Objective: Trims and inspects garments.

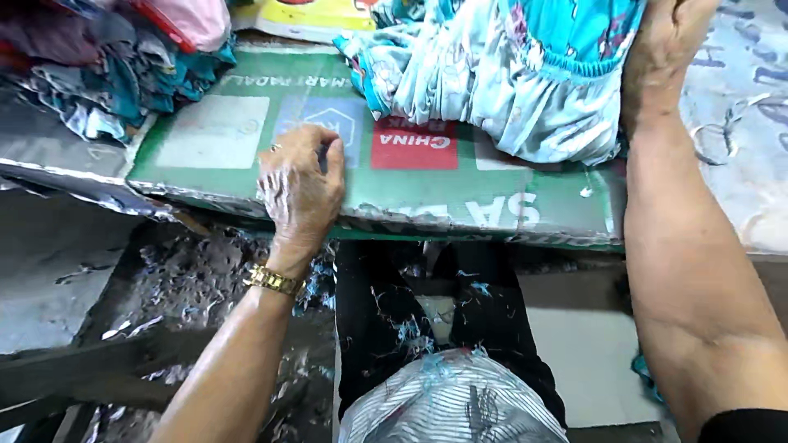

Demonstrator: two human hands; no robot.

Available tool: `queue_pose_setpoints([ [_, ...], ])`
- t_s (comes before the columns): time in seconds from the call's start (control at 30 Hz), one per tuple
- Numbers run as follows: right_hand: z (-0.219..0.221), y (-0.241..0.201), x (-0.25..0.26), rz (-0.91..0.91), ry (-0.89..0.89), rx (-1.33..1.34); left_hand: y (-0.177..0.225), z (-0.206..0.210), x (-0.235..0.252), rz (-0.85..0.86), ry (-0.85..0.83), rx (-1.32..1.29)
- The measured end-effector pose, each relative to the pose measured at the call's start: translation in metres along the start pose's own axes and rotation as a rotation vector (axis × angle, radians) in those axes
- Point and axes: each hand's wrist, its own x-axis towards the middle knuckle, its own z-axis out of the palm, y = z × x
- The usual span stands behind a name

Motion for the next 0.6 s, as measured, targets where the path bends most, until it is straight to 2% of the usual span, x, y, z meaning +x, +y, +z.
queue_pose_setpoints([
  [0.07,0.0,-0.008,-0.006,0.072,0.005,0.008,0.001,-0.006,-0.01,0.039,-0.045,0.006],
  [0.13,0.0,-0.017,-0.007,0.127,0.027,-0.024,-0.004,0.001,-0.005,0.064,-0.008,0.004],
  [0.3,0.003,-0.015,-0.01,0.129,0.162,-0.053,-0.012,0.015,0.005,0.115,0.072,0.021],
  [0.43,-0.015,0.007,-0.015,0.225,0.213,-0.128,-0.015,0.016,0.003,0.086,0.046,-0.031],
  [0.5,-0.016,0.025,-0.016,0.334,0.099,-0.073,-0.002,0.006,0.004,-0.02,0.002,-0.272],
  [0.6,-0.017,0.036,-0.014,0.427,-0.101,0.05,0.045,0.0,0.012,-0.159,-0.162,-0.885],
])
